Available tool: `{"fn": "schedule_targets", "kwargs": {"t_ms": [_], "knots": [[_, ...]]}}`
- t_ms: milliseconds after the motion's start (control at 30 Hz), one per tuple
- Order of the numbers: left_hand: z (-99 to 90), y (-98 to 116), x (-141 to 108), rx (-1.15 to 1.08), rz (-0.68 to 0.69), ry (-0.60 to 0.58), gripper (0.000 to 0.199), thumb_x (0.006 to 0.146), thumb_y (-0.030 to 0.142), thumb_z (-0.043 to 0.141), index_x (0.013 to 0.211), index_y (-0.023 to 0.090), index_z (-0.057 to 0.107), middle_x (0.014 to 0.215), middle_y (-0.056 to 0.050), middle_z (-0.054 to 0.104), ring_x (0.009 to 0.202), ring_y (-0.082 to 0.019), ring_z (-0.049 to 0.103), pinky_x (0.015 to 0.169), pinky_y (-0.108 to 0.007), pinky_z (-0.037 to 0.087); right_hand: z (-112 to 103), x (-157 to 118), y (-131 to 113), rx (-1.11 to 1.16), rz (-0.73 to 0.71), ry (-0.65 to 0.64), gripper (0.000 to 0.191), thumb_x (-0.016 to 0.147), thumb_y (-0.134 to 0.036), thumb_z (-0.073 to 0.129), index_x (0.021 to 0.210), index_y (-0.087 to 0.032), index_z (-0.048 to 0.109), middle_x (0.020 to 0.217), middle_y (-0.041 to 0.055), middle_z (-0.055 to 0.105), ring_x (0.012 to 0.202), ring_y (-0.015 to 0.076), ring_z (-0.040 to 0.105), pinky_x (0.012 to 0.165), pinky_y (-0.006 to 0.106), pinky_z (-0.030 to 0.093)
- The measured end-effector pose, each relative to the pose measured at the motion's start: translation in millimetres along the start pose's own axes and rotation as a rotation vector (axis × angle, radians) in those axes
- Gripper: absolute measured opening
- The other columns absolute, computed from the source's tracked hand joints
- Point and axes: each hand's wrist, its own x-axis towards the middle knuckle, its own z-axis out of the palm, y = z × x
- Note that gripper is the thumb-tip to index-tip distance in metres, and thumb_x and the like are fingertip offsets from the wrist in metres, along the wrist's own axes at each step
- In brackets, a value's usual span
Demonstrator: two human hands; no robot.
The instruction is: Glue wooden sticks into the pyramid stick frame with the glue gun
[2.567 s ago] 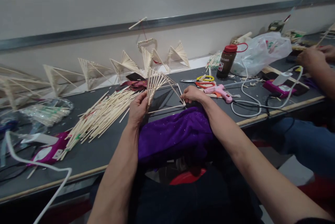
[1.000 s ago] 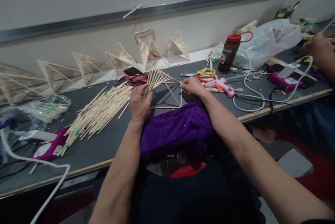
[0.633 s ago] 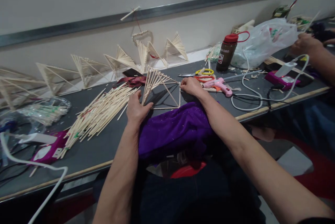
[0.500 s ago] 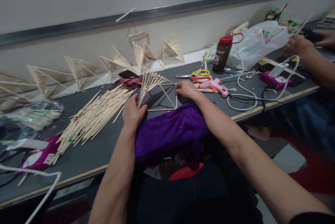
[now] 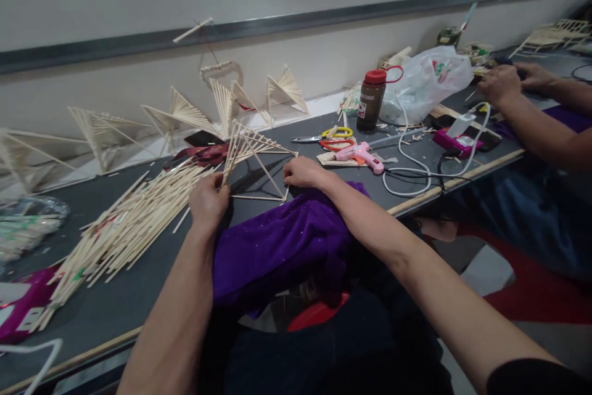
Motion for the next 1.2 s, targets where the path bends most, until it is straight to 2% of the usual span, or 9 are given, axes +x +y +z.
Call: {"fn": "schedule_targets", "kwargs": {"t_ms": [167,400,600,700,800,900,1033,1133,1200], "knots": [[4.8,-3,10,-0.061,0.037,0.033,0.029,0.075,0.027,0.057,0.099,0.02,0.072,0.094,-0.011,0.072,0.095,-0.034,0.065,0.086,-0.047,0.05,-4,-7,-10,-0.016,-0.08,-0.05,0.03,0.08,-0.023,0.059,0.104,-0.02,0.078,0.103,0.0078,0.076,0.092,0.0201,0.068,0.061,0.023,0.038],[7.6,2,15,-0.067,0.056,0.017,0.026,0.08,0.028,0.056,0.1,0.019,0.069,0.093,-0.007,0.069,0.094,-0.031,0.064,0.088,-0.045,0.048,-3,-8,-14,0.011,-0.202,-0.092,0.027,0.078,-0.02,0.058,0.096,-0.016,0.078,0.091,0.0068,0.076,0.08,0.0171,0.063,0.057,0.023,0.033],[1.9,9,6,-0.106,0.033,-0.013,0.018,0.085,0.022,0.055,0.099,0.019,0.066,0.089,-0.001,0.064,0.098,-0.029,0.063,0.09,-0.044,0.046,-3,-6,-9,0.103,-0.244,0.035,0.025,0.082,-0.022,0.056,0.094,-0.014,0.077,0.084,0.0039,0.073,0.075,0.0137,0.06,0.061,0.022,0.034],[-2.1,12,-4,-0.084,0.021,-0.035,0.022,0.086,0.02,0.053,0.103,0.018,0.067,0.096,-0.003,0.067,0.1,-0.028,0.062,0.091,-0.041,0.046,0,-8,-8,0.172,-0.199,0.133,0.023,0.082,-0.021,0.056,0.091,-0.015,0.076,0.084,0.0022,0.073,0.077,0.0135,0.061,0.064,0.021,0.035],[-3.0,13,-12,-0.052,-0.001,-0.06,0.033,0.084,0.02,0.055,0.115,0.019,0.067,0.11,-0.006,0.069,0.105,-0.025,0.062,0.093,-0.036,0.047,3,-8,-5,0.225,-0.147,0.214,0.031,0.075,-0.012,0.06,0.102,-0.016,0.075,0.094,0.003,0.073,0.081,0.0136,0.062,0.07,0.02,0.039],[-4.3,12,-17,-0.02,-0.027,-0.087,0.038,0.085,0.023,0.055,0.121,0.021,0.066,0.115,-0.007,0.069,0.107,-0.024,0.062,0.092,-0.032,0.047,7,-5,1,0.241,-0.101,0.237,0.037,0.075,-0.008,0.058,0.109,-0.014,0.074,0.091,0.0048,0.073,0.079,0.014,0.063,0.069,0.02,0.041],[-10.6,15,-23,0.001,-0.029,-0.145,0.036,0.082,0.024,0.058,0.116,0.024,0.07,0.11,-0.007,0.071,0.104,-0.024,0.063,0.087,-0.031,0.047,9,-2,10,0.207,-0.03,0.227,0.036,0.077,-0.011,0.063,0.111,-0.012,0.072,0.091,0.0057,0.074,0.08,0.0147,0.066,0.07,0.02,0.043],[-14.6,17,-25,0.003,-0.029,-0.176,0.034,0.081,0.024,0.059,0.112,0.026,0.072,0.107,-0.006,0.072,0.101,-0.025,0.064,0.083,-0.031,0.047,6,-4,13,0.276,0.089,0.188,0.027,0.086,-0.016,0.054,0.106,-0.013,0.071,0.078,0.0038,0.073,0.061,0.012,0.065,0.061,0.02,0.044],[-16.1,17,-26,0.005,-0.037,-0.185,0.032,0.081,0.025,0.059,0.11,0.026,0.072,0.106,-0.005,0.073,0.1,-0.025,0.064,0.081,-0.031,0.047,3,-7,14,0.304,0.178,0.105,0.025,0.092,-0.024,0.049,0.093,-0.013,0.071,0.064,0.0022,0.069,0.046,0.011,0.059,0.052,0.021,0.042]]}}
